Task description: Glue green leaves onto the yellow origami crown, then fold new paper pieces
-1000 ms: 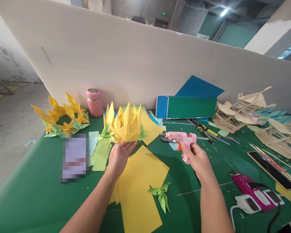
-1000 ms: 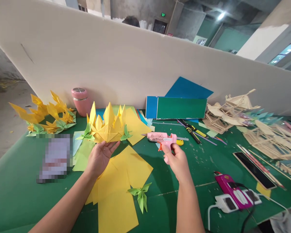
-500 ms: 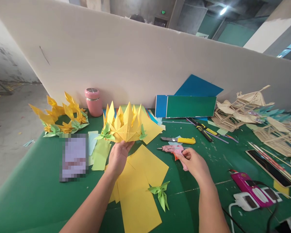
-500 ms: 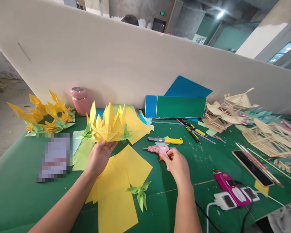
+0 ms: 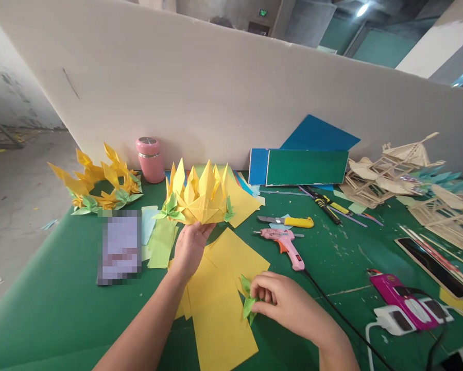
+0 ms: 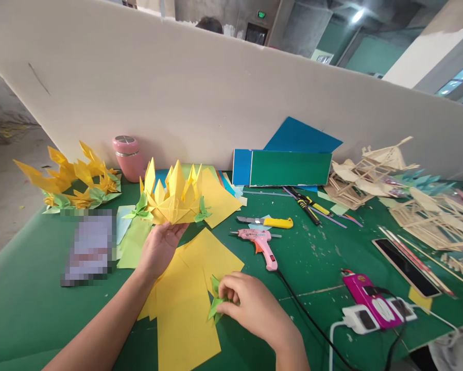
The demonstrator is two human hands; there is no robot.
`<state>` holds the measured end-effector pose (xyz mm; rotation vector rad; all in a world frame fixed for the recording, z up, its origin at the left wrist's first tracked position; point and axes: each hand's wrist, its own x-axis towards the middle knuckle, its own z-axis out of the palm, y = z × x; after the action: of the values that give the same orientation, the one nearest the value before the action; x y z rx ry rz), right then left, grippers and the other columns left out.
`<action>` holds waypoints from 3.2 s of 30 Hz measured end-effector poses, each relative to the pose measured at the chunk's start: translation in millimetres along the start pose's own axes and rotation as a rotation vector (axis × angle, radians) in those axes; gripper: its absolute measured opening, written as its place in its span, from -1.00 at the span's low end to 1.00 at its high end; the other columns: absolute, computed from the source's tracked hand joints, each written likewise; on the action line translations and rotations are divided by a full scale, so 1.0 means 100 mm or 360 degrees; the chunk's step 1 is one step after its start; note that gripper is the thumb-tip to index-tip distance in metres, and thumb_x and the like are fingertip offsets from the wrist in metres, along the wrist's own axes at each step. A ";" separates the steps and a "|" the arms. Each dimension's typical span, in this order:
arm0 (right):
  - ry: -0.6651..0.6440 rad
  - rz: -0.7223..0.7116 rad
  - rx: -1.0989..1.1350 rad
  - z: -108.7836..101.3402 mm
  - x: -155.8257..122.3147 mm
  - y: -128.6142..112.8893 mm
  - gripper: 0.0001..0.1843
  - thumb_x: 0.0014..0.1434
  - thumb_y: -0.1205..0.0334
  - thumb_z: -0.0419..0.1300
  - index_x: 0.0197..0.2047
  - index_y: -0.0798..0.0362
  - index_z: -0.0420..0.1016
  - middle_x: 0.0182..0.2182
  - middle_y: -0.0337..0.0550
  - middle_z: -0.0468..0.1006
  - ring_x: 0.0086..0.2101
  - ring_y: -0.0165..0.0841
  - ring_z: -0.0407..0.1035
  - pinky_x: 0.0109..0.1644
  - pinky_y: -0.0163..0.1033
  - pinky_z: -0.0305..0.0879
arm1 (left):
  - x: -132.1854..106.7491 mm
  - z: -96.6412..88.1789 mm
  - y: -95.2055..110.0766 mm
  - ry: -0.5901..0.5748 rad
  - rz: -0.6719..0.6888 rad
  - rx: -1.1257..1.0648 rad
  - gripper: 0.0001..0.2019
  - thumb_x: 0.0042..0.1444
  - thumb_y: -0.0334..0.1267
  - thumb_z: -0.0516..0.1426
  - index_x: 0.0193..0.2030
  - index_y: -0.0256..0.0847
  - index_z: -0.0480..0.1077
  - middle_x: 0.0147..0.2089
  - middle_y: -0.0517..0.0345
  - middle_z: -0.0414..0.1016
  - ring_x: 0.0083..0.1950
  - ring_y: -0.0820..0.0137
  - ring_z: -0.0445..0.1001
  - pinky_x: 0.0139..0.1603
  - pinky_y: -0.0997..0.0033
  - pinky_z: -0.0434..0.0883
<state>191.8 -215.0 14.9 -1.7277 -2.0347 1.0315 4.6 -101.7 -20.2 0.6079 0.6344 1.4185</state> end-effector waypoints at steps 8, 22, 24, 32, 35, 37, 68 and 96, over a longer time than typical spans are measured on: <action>0.0002 -0.0104 -0.0156 0.01 0.08 -0.06 -0.66 0.07 0.56 0.03 -0.44 -0.01 0.52 -0.38 -0.20 0.49 -0.34 -0.34 0.42 -0.31 -0.30 0.24 | 0.00 0.01 0.01 -0.0001 -0.0005 -0.0022 -0.77 -0.05 -0.27 0.17 -0.20 -0.14 0.52 -0.12 0.09 0.64 0.05 0.13 0.50 0.17 0.14 0.37; 0.0141 -0.0402 -0.0295 -0.05 0.18 -0.12 -0.75 -0.02 0.58 0.12 -0.55 0.03 0.29 -0.48 -0.27 0.35 -0.36 -0.36 0.31 -0.36 -0.32 0.19 | -0.03 0.02 0.01 0.0006 -0.0016 -0.0034 -0.75 -0.06 -0.25 0.19 -0.18 -0.13 0.51 -0.10 0.08 0.63 0.11 0.11 0.47 0.14 0.10 0.38; 0.0372 -0.0488 -0.0152 -0.05 0.24 -0.16 -0.78 0.02 0.52 0.12 -0.53 0.02 0.28 -0.49 -0.28 0.34 -0.36 -0.36 0.29 -0.33 -0.29 0.20 | -0.03 0.03 0.01 0.0002 -0.0012 -0.0032 -0.76 -0.06 -0.25 0.20 -0.20 -0.15 0.51 -0.11 0.08 0.63 0.09 0.11 0.48 0.16 0.10 0.36; 0.1362 -0.0619 0.0015 -0.07 0.76 -0.59 -0.80 0.06 0.33 0.14 -0.58 0.02 0.30 -0.60 -0.33 0.18 -0.47 -0.39 0.17 -0.36 -0.28 0.13 | -0.05 0.05 0.01 0.0016 -0.0071 0.0033 -0.95 -0.09 -0.23 0.25 -0.47 -0.09 0.48 -0.24 0.15 0.64 0.05 0.13 0.50 0.16 0.17 0.37; 0.1530 -0.0582 -0.0093 -0.06 0.95 -0.71 -0.78 0.03 0.30 0.17 -0.60 0.02 0.30 -0.63 -0.35 0.17 -0.49 -0.39 0.15 -0.35 -0.26 0.09 | -0.07 0.06 0.01 0.0067 -0.0059 0.0020 -0.92 -0.11 -0.24 0.27 -0.50 -0.09 0.44 -0.28 0.19 0.64 0.06 0.16 0.50 0.16 0.17 0.38; 0.1574 -0.0545 -0.0130 -0.02 1.03 -0.75 -0.79 0.02 0.29 0.20 -0.60 0.02 0.32 -0.63 -0.34 0.20 -0.49 -0.39 0.16 -0.34 -0.26 0.07 | -0.07 0.07 0.00 0.0063 -0.0039 -0.0021 -0.91 -0.11 -0.22 0.28 -0.47 -0.11 0.45 -0.25 0.17 0.64 0.08 0.15 0.49 0.17 0.15 0.38; 0.1601 -0.0459 -0.0251 0.10 1.14 -0.76 -0.75 -0.04 0.30 0.21 -0.66 0.03 0.25 -0.67 -0.36 0.26 -0.53 -0.40 0.18 -0.35 -0.24 0.00 | -0.12 0.09 0.02 -0.0001 -0.0098 -0.0018 -0.74 -0.30 -0.16 0.41 -0.57 -0.22 0.46 -0.50 0.20 0.54 -0.30 0.36 0.52 -0.19 0.42 0.43; 0.1212 -0.1132 -0.0930 -0.36 1.09 -0.69 -0.78 0.21 0.39 0.17 -0.38 -0.09 0.56 -0.31 -0.25 0.54 -0.26 -0.30 0.25 -0.18 -0.18 -0.01 | -0.07 0.04 -0.02 -0.0058 -0.0023 0.0086 -0.75 -0.23 -0.14 0.40 -0.39 -0.16 0.56 -0.27 0.14 0.64 -0.10 0.32 0.55 0.07 0.35 0.39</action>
<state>135.5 -102.6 61.4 -1.1155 -2.1796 -0.4189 8.5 -108.4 -18.0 0.6690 0.6487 1.3772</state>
